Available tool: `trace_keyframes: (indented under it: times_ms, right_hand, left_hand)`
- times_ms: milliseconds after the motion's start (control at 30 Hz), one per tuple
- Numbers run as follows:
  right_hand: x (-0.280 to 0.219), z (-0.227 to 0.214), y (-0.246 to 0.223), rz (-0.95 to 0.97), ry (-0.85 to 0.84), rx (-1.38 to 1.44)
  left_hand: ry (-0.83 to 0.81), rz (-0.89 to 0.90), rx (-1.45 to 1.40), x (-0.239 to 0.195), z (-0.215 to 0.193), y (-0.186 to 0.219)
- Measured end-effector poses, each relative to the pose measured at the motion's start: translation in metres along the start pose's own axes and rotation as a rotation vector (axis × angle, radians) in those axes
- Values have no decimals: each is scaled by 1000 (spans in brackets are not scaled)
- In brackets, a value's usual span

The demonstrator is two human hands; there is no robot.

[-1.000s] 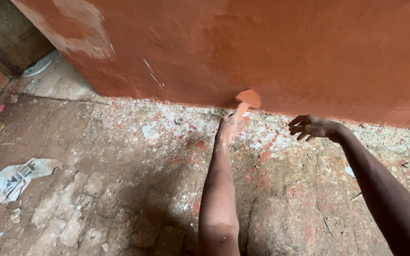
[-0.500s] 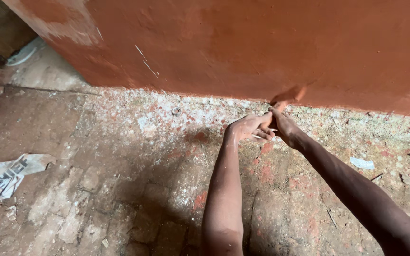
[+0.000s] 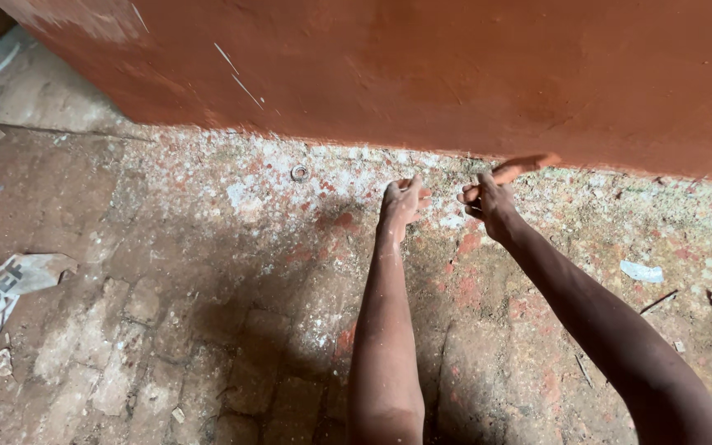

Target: The person uses a paintbrush to apply reddish-brown paint to a wall, working in vertical strokes near the floor. The person repeatedly dips the brush into a container to reload paint and continues brushing the same wall section.

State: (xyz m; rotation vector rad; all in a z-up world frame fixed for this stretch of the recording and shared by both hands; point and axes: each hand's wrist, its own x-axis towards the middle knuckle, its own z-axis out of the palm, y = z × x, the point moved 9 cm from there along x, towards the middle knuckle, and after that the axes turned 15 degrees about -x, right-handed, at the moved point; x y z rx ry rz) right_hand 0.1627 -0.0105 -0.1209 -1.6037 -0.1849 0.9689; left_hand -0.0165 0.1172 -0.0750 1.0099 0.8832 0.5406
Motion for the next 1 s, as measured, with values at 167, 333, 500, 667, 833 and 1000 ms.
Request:
trace_keyframes:
  times_ms: [167, 333, 500, 667, 833, 1000]
  right_hand:
    - [-24, 21, -47, -264, -200, -885]
    - [-44, 7, -48, -241, -50, -800]
    - [-22, 29, -17, -41, 65, -28]
    - [-29, 32, -40, -348, -67, -957]
    - [-27, 11, -19, -169, 88, -186]
    - [-31, 10, -34, -360, -11, -818]
  left_hand:
    - [106, 24, -52, 15, -17, -10]
    - [139, 19, -52, 20, -11, -22]
    - [106, 86, 23, 18, -2, -20]
    - [141, 18, -9, 19, -5, -22]
    - [116, 46, -24, 22, -13, -22]
    - [126, 13, 2, 23, -10, -28]
